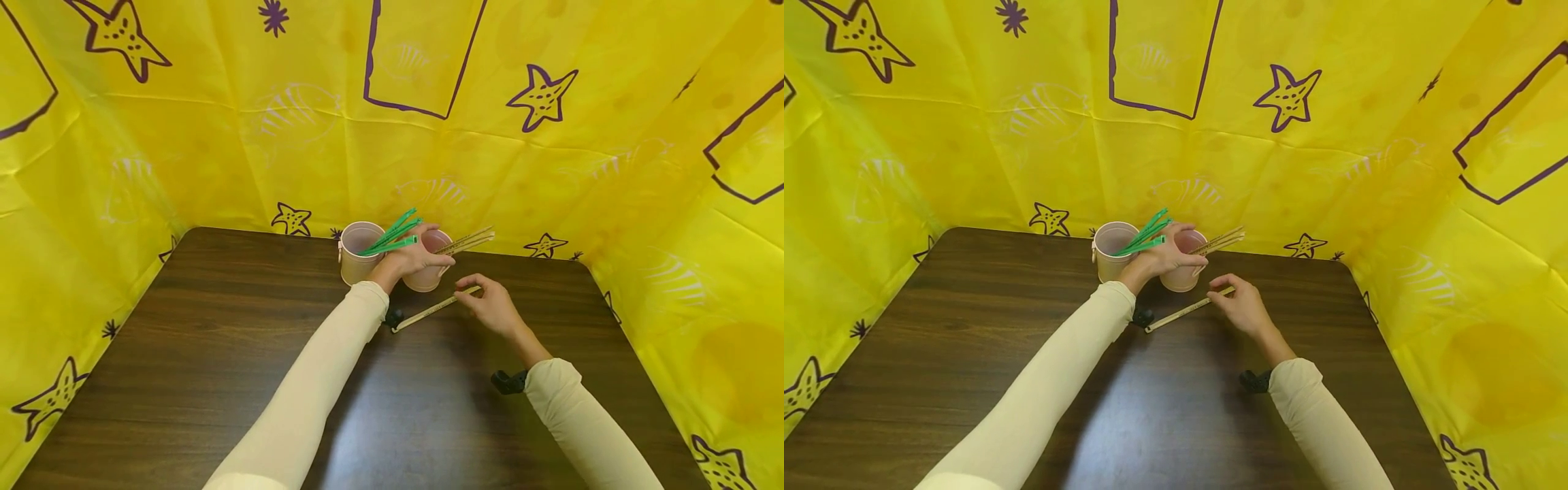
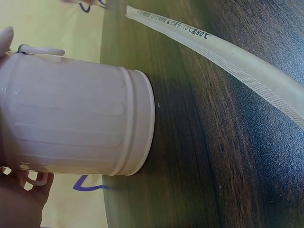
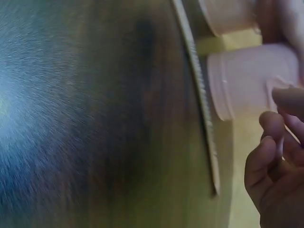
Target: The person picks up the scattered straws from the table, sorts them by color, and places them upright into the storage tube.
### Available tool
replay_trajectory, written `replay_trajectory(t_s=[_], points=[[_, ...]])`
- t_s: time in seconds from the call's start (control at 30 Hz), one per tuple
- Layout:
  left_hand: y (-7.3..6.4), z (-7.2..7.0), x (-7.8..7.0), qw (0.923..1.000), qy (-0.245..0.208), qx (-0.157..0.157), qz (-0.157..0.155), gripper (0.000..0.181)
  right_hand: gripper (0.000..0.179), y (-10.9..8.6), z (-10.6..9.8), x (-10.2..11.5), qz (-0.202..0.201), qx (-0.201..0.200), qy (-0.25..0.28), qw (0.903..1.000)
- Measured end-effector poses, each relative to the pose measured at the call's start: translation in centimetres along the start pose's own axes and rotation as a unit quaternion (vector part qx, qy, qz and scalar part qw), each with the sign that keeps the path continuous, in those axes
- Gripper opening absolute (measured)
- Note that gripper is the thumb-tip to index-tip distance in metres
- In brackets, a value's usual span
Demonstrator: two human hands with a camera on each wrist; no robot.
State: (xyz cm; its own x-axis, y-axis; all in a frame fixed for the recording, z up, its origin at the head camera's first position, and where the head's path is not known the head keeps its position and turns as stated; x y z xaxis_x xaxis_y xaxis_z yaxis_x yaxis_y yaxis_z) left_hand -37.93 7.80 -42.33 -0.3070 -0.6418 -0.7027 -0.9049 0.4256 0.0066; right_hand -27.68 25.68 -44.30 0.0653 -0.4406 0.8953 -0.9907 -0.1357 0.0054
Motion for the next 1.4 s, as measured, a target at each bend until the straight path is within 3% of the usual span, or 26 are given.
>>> replay_trajectory(t_s=[0.13,0.3,0.5,0.63,0.87,1.1,1.23,1.4], points=[[0.1,0.1,0.0,1.0,-0.002,0.0,0.0,0.094,0.029,0.4,1.9,-0.4,-0.035,0.045,-0.056,0.9968],[0.1,0.1,-0.1,0.9999,-0.005,-0.008,0.005,0.092,0.026,0.9,3.7,-0.2,-0.083,0.086,-0.09,0.9888],[0.1,0.2,-0.3,1.0,-0.007,0.0,0.007,0.094,0.024,0.8,5.2,-0.4,-0.09,0.126,-0.129,0.9795],[0.2,0.1,-0.3,1.0,0.002,-0.003,0.007,0.094,0.023,0.7,5.6,-0.6,-0.095,0.132,-0.139,0.9768],[0.1,0.1,-0.3,1.0,-0.002,-0.008,0.003,0.093,0.008,0.4,5.7,-0.6,-0.114,0.131,-0.145,0.974],[0.1,0.0,-0.1,1.0,0.008,-0.006,0.0,0.094,0.007,-0.5,5.2,-0.3,-0.144,0.171,-0.19,0.9561],[0.1,0.0,-0.1,1.0,0.005,-0.005,0.004,0.095,0.006,-1.2,4.1,-0.1,-0.137,0.197,-0.198,0.9502],[0.0,0.0,-0.1,1.0,-0.002,-0.007,0.004,0.095,0.005,-2.0,2.1,0.3,-0.096,0.224,-0.184,0.9521]])
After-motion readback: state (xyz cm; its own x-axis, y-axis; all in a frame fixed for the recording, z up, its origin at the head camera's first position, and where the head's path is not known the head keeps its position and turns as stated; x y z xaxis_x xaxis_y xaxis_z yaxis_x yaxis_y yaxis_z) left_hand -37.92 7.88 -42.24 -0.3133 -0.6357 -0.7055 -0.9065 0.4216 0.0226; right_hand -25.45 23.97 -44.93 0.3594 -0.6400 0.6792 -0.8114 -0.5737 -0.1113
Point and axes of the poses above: each hand's wrist, its own y-axis towards the middle knuckle, its own z-axis out of the palm, x = y × z, the point moved 6 cm from there along y, towards the middle knuckle, and after that the axes turned 13 degrees about y, right-handed, at the moved point
